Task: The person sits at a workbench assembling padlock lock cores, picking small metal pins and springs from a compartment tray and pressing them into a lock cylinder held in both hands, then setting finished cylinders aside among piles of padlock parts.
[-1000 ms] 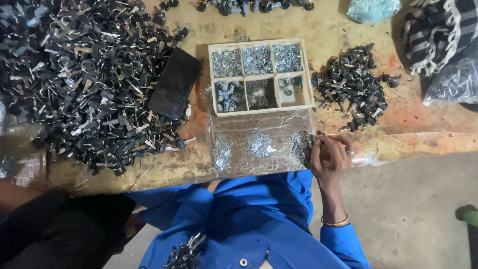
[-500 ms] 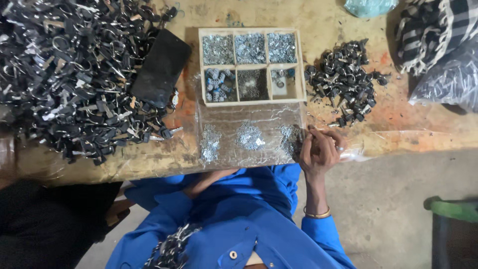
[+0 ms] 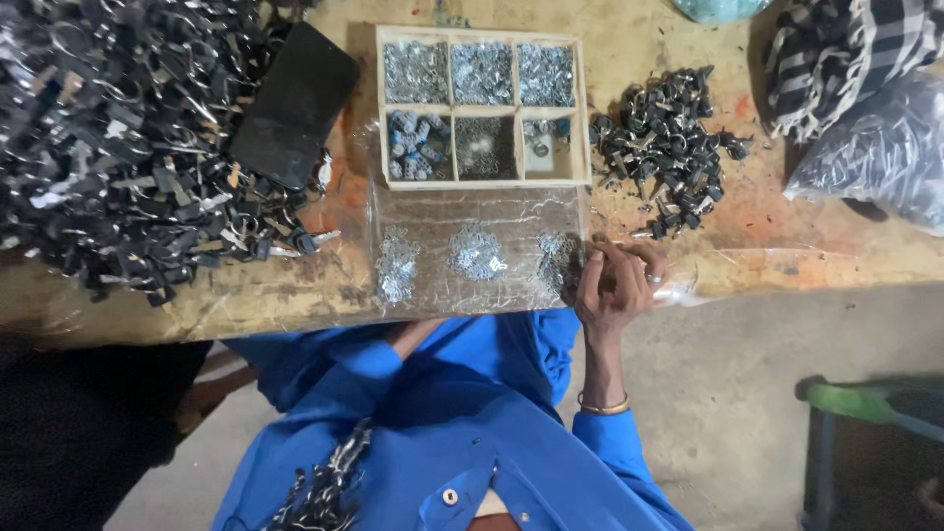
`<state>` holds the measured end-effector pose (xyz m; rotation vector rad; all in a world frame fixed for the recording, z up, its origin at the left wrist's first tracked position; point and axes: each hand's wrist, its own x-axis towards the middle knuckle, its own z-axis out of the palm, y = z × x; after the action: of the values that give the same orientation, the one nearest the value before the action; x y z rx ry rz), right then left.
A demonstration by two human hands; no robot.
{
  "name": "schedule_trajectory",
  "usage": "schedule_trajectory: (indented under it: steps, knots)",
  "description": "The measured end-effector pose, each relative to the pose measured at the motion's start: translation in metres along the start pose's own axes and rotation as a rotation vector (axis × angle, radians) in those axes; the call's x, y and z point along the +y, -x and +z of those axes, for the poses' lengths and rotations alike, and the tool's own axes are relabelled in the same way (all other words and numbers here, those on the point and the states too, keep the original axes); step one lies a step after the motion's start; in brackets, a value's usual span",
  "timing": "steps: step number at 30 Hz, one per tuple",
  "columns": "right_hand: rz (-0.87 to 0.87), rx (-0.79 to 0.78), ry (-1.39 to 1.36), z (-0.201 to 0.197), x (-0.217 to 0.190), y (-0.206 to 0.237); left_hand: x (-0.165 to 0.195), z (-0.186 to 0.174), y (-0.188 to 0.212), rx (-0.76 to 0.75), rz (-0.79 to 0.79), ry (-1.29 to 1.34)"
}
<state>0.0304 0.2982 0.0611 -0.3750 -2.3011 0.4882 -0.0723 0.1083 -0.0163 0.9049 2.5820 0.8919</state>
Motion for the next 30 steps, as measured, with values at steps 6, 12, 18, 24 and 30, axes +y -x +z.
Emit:
schedule_trajectory:
  steps: [6, 12, 18, 24, 30]
  knots:
    - [0.029, -0.014, -0.009, 0.008, 0.006, 0.0, 0.005, -0.008, -0.009, 0.033, 0.046, -0.045]
    - [0.026, -0.043, -0.016, 0.012, 0.012, -0.005, 0.015, 0.003, -0.016, 0.051, 0.127, -0.057]
    - [-0.038, -0.169, -0.042, 0.003, 0.006, -0.028, 0.014, 0.003, 0.004, 0.089, 0.276, -0.113]
    - [-0.024, -0.339, -0.298, -0.022, 0.031, -0.088, 0.012, 0.022, 0.013, -0.076, 0.144, 0.098]
    - [-0.161, -0.423, 0.051, -0.02, 0.107, -0.203, 0.036, 0.009, 0.019, -0.269, 0.062, 0.204]
